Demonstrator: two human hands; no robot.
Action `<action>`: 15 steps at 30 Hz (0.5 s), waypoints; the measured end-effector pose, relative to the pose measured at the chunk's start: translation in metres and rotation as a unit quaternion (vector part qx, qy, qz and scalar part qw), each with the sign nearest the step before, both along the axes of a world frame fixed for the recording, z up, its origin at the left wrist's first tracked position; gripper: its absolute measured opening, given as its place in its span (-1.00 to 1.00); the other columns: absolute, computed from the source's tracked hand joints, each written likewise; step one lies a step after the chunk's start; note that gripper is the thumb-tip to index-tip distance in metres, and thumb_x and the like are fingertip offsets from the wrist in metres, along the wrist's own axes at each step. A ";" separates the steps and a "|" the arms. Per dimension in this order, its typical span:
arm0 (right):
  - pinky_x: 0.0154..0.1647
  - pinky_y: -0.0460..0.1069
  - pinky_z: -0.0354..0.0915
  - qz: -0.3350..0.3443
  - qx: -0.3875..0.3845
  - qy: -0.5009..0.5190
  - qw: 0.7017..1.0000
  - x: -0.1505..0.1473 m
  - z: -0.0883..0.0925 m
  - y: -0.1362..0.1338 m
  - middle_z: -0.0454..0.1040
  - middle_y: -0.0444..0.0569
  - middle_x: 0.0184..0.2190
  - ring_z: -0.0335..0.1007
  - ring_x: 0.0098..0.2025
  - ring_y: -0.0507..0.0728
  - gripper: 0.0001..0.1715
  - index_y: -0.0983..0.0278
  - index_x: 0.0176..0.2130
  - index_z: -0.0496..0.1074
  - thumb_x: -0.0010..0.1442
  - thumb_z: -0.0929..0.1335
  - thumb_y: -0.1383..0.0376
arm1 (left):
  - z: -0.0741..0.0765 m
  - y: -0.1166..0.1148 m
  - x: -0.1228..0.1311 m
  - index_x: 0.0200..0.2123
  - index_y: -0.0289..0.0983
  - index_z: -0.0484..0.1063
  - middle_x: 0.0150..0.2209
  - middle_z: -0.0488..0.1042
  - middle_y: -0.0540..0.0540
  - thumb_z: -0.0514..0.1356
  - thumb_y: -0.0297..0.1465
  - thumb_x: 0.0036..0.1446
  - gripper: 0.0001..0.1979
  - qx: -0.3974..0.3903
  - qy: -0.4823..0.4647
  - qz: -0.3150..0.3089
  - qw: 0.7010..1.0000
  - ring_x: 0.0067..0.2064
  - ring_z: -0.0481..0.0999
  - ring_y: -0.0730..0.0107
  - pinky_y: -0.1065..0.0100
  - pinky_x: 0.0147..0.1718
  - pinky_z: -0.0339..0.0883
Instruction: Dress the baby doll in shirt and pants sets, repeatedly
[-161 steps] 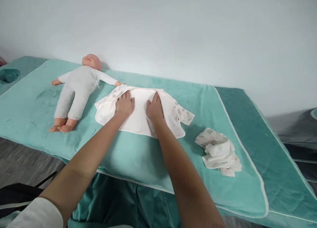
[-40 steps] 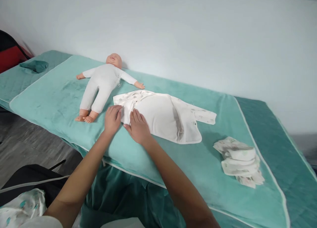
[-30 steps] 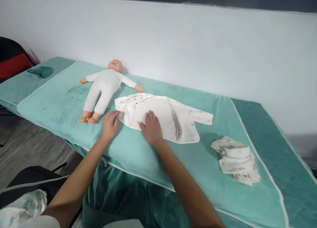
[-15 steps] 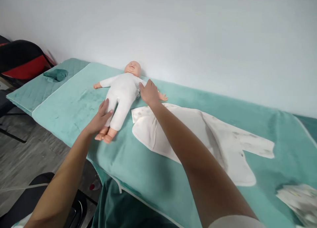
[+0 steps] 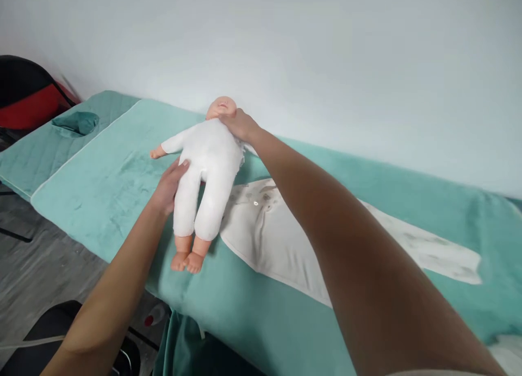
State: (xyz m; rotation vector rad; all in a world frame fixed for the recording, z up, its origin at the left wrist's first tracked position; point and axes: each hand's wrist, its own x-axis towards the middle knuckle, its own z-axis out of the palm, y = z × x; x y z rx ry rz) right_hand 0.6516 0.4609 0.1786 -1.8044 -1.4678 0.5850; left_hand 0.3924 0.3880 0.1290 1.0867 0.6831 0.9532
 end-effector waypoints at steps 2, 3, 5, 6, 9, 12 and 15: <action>0.27 0.20 0.39 -0.008 0.012 -0.012 1.000 0.005 0.026 -0.033 0.58 0.25 0.16 0.48 0.25 0.40 -0.33 0.41 0.14 0.47 0.38 0.36 -0.09 | 0.016 -0.023 0.010 0.18 -0.14 0.51 0.10 0.67 -0.14 0.34 -0.13 0.25 -0.53 -0.009 -0.024 -0.004 1.000 0.27 0.56 -0.19 -0.21 0.21 0.51; 0.27 0.21 0.39 -0.011 0.014 -0.018 1.000 0.009 0.039 -0.051 0.57 0.23 0.16 0.49 0.25 0.41 -0.35 0.40 0.15 0.46 0.39 0.35 -0.08 | 0.024 -0.036 0.017 0.18 -0.14 0.50 0.10 0.67 -0.14 0.34 -0.15 0.26 -0.54 -0.009 -0.034 -0.012 0.999 0.28 0.55 -0.20 -0.21 0.21 0.51; 0.28 0.25 0.39 -0.020 0.017 -0.028 0.999 0.021 0.063 -0.091 0.57 0.19 0.16 0.49 0.24 0.41 -0.37 0.38 0.15 0.46 0.39 0.35 -0.06 | 0.037 -0.064 0.032 0.20 -0.12 0.48 0.13 0.65 -0.13 0.33 -0.18 0.27 -0.54 -0.009 -0.055 -0.032 0.998 0.28 0.56 -0.17 -0.20 0.21 0.50; 0.28 0.26 0.39 -0.026 0.021 -0.031 0.999 0.029 0.072 -0.111 0.57 0.17 0.16 0.49 0.24 0.41 -0.38 0.36 0.15 0.45 0.38 0.36 -0.06 | 0.042 -0.078 0.041 0.22 -0.12 0.47 0.15 0.64 -0.13 0.33 -0.20 0.27 -0.53 -0.009 -0.067 -0.043 0.997 0.27 0.56 -0.14 -0.19 0.22 0.49; 0.27 0.30 0.40 -0.050 0.033 -0.042 0.997 0.059 0.086 -0.171 0.59 0.16 0.15 0.50 0.23 0.41 -0.40 0.33 0.15 0.43 0.35 0.38 -0.05 | 0.049 -0.125 0.071 0.29 -0.11 0.42 0.23 0.59 -0.13 0.36 -0.23 0.24 -0.43 -0.020 -0.087 -0.068 0.994 0.24 0.59 -0.07 -0.17 0.27 0.45; 0.23 0.29 0.44 -0.113 0.009 -0.055 0.992 0.090 0.078 -0.223 0.56 0.28 0.17 0.50 0.21 0.43 -0.32 0.35 0.18 0.38 0.31 0.40 -0.08 | 0.043 -0.171 0.101 0.34 -0.12 0.38 0.29 0.54 -0.14 0.40 -0.27 0.19 -0.34 -0.050 -0.086 -0.088 0.991 0.25 0.58 -0.04 -0.13 0.32 0.41; 0.19 0.25 0.46 -0.180 -0.036 -0.057 0.981 0.115 0.055 -0.265 0.51 0.39 0.20 0.50 0.21 0.46 -0.19 0.38 0.24 0.30 0.28 0.40 -0.11 | 0.028 -0.209 0.126 0.39 -0.12 0.34 0.37 0.46 -0.15 0.42 -0.28 0.16 -0.26 -0.073 -0.079 -0.106 0.989 0.32 0.52 -0.03 -0.08 0.36 0.39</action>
